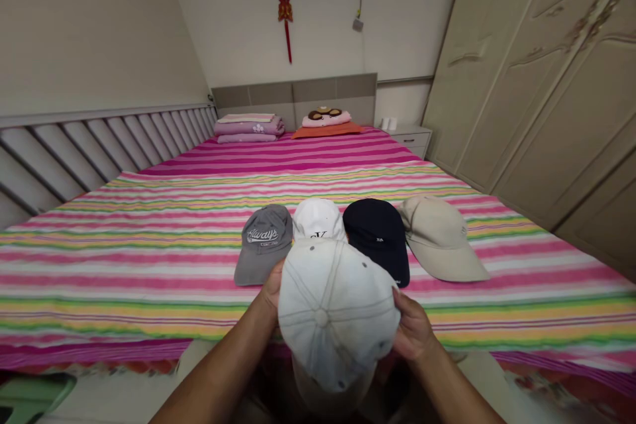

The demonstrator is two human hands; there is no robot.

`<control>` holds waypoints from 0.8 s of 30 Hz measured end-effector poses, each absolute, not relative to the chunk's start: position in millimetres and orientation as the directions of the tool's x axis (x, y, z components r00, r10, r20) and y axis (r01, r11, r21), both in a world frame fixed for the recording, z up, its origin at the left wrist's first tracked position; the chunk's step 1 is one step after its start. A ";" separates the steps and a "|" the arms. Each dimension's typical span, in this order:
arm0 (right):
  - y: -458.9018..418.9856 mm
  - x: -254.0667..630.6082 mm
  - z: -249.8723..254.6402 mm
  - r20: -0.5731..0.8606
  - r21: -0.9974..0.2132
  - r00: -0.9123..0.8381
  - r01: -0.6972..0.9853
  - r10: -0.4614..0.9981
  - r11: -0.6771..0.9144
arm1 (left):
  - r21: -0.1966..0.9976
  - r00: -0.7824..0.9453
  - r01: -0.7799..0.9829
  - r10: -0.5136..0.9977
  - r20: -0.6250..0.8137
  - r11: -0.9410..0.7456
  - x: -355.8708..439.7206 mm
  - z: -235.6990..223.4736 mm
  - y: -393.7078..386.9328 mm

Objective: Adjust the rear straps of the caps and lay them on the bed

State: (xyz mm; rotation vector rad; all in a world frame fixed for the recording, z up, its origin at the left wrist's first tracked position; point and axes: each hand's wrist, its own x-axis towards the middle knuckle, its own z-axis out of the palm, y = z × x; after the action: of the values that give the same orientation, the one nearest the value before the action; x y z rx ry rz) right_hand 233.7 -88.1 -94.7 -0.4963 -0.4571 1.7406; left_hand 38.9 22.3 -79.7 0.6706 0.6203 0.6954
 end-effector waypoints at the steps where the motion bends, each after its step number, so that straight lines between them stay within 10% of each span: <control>1: -86.5 236.7 -93.4 -0.112 -0.533 -0.170 -0.821 0.979 -0.203 | 0.711 0.641 -0.340 0.705 -0.303 0.615 38.7 -75.7 22.2; 14: -77.9 264.4 -81.3 -0.167 -0.537 -0.079 -0.829 0.983 -0.157 | 0.503 0.896 -0.298 0.419 -0.145 0.811 58.0 -147.0 -23.1; 24: -111.7 280.2 -94.3 -0.110 -0.603 -0.028 -0.793 0.994 -0.089 | 0.504 0.886 -0.333 0.447 -0.122 0.797 77.2 -113.4 -17.6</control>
State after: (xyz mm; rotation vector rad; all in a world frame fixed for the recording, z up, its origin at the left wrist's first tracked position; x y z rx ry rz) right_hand 280.2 -111.7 -94.3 -0.5919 -0.4391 1.5707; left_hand 77.2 -17.6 -113.4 0.4934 0.2409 0.4234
